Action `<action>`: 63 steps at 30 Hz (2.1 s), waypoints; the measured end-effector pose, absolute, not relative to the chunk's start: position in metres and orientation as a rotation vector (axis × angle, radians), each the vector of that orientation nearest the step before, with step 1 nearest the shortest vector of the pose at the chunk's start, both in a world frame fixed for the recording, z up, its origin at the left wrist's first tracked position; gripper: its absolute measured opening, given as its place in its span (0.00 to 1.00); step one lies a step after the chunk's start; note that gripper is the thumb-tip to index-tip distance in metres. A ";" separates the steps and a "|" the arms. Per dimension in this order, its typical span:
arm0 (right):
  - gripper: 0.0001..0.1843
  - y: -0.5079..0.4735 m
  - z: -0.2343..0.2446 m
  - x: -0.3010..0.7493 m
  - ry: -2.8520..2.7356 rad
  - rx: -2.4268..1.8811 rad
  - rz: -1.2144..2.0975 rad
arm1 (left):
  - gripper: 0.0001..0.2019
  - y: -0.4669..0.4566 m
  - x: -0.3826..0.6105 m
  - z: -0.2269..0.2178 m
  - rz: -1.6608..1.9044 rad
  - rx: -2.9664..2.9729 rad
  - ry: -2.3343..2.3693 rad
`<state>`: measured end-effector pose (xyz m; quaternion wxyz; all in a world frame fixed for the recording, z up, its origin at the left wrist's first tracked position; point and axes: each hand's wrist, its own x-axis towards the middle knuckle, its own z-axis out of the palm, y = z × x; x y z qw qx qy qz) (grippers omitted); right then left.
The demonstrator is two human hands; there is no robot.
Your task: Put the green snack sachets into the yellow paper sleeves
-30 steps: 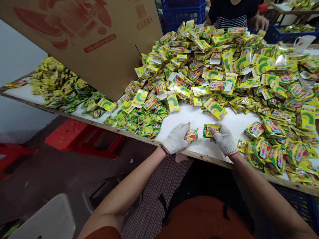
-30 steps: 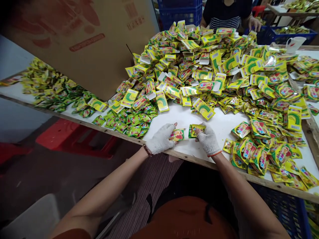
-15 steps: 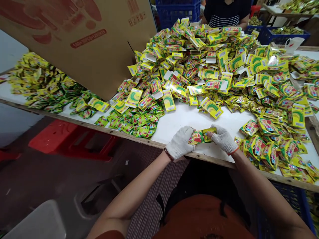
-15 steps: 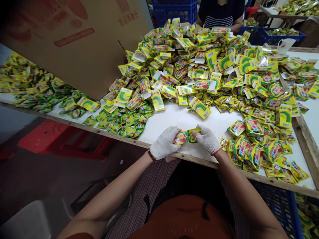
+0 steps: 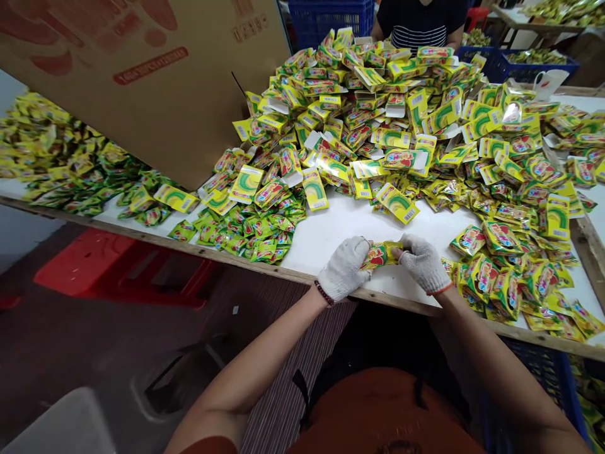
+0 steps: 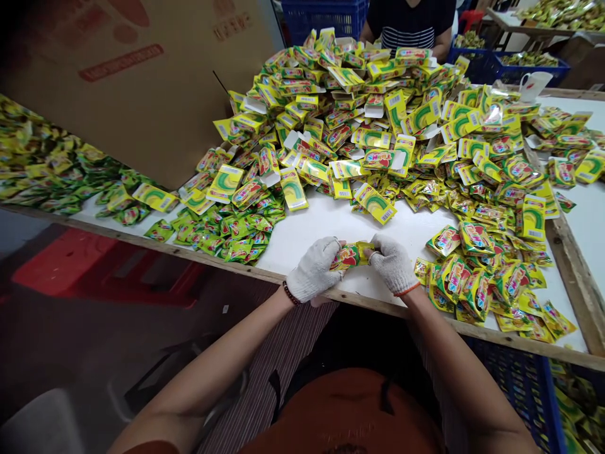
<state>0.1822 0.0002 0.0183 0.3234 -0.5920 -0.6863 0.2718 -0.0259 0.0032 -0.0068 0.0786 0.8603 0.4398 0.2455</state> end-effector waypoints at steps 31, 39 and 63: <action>0.08 -0.005 0.050 0.188 -1.966 -1.468 1.272 | 0.15 -0.014 0.001 0.005 0.968 1.909 1.126; 0.15 -0.023 0.015 0.187 -1.515 -1.444 0.822 | 0.18 -0.016 -0.002 -0.001 1.024 1.286 0.989; 0.18 -0.034 0.028 0.183 -1.703 -1.368 0.873 | 0.13 0.006 0.001 0.020 0.911 1.506 0.986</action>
